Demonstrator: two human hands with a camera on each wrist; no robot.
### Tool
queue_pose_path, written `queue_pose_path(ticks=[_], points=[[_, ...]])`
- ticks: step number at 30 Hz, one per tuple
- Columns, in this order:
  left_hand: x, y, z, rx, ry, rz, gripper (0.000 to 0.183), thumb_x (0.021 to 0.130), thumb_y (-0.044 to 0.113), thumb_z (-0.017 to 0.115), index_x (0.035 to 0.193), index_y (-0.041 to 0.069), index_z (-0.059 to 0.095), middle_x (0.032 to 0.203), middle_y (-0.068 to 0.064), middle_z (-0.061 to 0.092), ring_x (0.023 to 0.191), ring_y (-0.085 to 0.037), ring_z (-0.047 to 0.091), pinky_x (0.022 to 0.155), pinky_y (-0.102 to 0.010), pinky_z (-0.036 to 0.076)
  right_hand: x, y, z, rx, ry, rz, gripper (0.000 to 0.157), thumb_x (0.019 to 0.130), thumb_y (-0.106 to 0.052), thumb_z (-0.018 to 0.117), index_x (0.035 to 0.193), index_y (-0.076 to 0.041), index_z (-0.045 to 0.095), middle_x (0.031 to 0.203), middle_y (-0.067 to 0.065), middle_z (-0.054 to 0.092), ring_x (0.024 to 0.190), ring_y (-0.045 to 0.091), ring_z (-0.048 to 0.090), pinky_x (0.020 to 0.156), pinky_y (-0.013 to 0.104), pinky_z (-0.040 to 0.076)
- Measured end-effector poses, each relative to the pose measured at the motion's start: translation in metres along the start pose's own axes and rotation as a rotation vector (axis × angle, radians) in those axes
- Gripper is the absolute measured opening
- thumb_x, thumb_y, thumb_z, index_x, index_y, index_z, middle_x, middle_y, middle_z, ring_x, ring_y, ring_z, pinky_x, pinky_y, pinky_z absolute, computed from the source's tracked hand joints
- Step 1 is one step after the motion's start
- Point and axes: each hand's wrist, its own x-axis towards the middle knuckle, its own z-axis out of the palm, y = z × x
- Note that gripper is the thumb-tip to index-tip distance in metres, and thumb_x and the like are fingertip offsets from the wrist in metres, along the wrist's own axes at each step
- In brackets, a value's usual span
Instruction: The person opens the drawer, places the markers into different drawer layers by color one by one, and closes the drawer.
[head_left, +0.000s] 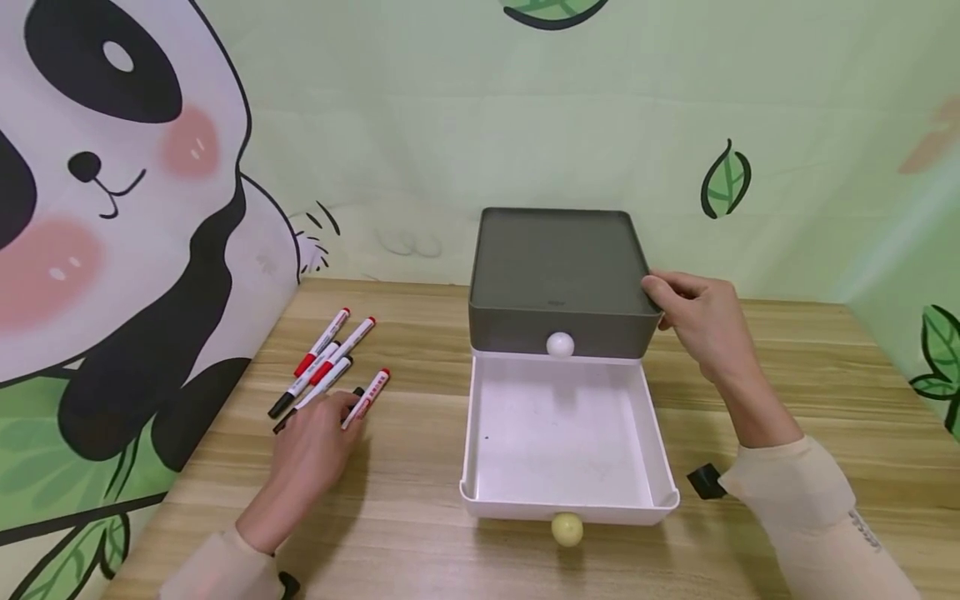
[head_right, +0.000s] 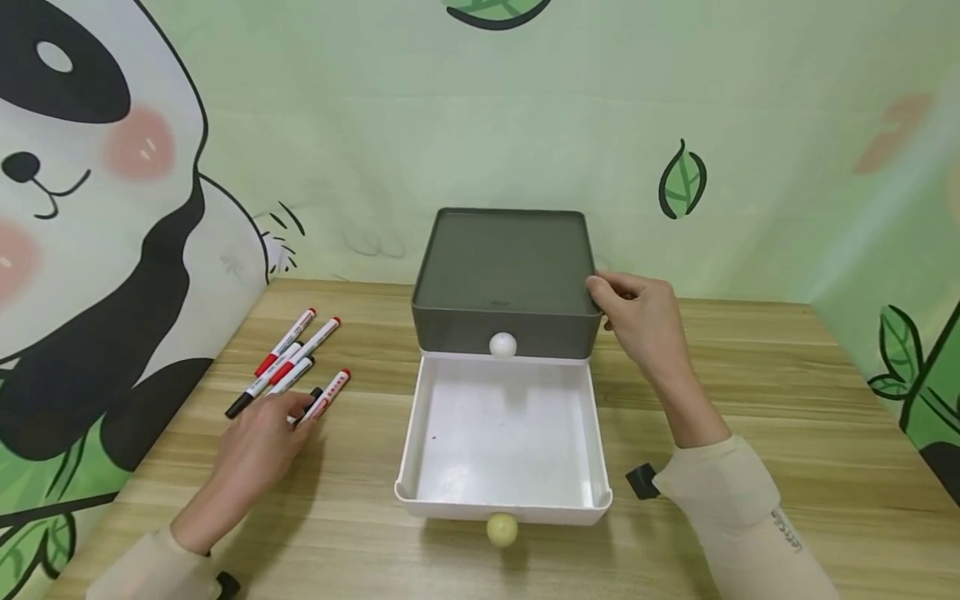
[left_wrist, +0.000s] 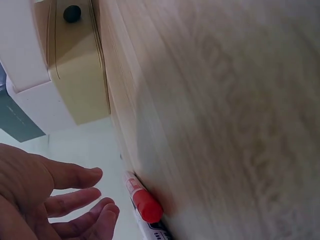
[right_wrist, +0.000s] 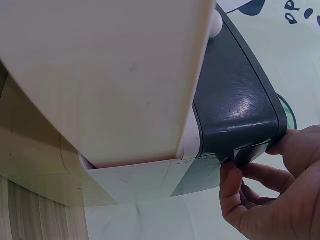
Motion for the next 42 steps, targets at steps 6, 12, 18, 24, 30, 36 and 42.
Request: queue_pose_path(ticks=[6,12,18,24,30,36,42], points=[[0.004,-0.002,0.003,0.017,-0.009,-0.017,0.02,0.094,0.013,0.076,0.11,0.001,0.075,0.083,-0.009,0.067,0.072,-0.028,0.062,0.053,-0.043,0.045,-0.001,-0.001,0.0,0.005,0.012,-0.006,0.04,0.103,-0.033,0.063,0.129,-0.004,0.072,0.095,-0.011,0.068,0.07,0.016,0.061,0.064,0.023,0.049],[0.011,-0.003,0.005,0.033,-0.035,-0.039,0.019,0.095,0.014,0.074,0.109,0.0,0.075,0.086,-0.012,0.071,0.076,-0.031,0.066,0.056,-0.047,0.048,-0.001,-0.001,0.0,0.015,0.007,-0.009,0.041,0.103,-0.033,0.063,0.13,-0.003,0.072,0.096,-0.011,0.068,0.07,0.013,0.061,0.064,0.022,0.049],[0.016,-0.006,0.007,0.059,-0.075,-0.06,0.02,0.095,0.012,0.074,0.11,0.0,0.075,0.094,-0.018,0.073,0.076,-0.034,0.067,0.054,-0.047,0.048,-0.001,-0.001,0.0,0.008,0.002,-0.007,0.041,0.103,-0.033,0.062,0.13,-0.003,0.071,0.094,-0.011,0.068,0.07,0.013,0.061,0.064,0.023,0.048],[0.019,-0.009,0.01,0.08,-0.085,-0.058,0.016,0.093,0.007,0.072,0.107,0.001,0.076,0.093,-0.019,0.073,0.077,-0.037,0.068,0.054,-0.049,0.048,-0.001,-0.001,0.0,0.021,0.004,-0.005,0.041,0.103,-0.033,0.063,0.129,-0.003,0.072,0.092,-0.014,0.067,0.069,0.009,0.059,0.065,0.022,0.049],[0.023,-0.008,0.012,0.112,-0.11,-0.047,0.014,0.092,0.006,0.068,0.103,0.002,0.077,0.091,-0.022,0.073,0.078,-0.043,0.069,0.054,-0.054,0.049,0.0,0.0,0.0,0.02,0.002,-0.003,0.041,0.103,-0.033,0.062,0.13,-0.004,0.072,0.092,-0.015,0.067,0.069,0.011,0.06,0.065,0.023,0.049],[0.023,-0.007,0.015,0.153,-0.1,-0.006,0.007,0.087,0.001,0.068,0.089,0.002,0.075,0.08,-0.02,0.07,0.068,-0.042,0.066,0.051,-0.055,0.048,-0.001,0.0,0.0,0.012,0.0,-0.001,0.041,0.103,-0.034,0.063,0.13,-0.004,0.072,0.092,-0.014,0.067,0.069,0.011,0.06,0.065,0.024,0.048],[0.024,-0.007,0.016,0.166,-0.091,-0.003,0.005,0.083,-0.001,0.068,0.082,0.003,0.072,0.077,-0.021,0.068,0.066,-0.043,0.065,0.051,-0.055,0.048,-0.001,0.0,0.0,0.015,0.002,-0.008,0.041,0.103,-0.034,0.063,0.129,-0.003,0.072,0.093,-0.014,0.067,0.068,0.009,0.059,0.065,0.025,0.049]])
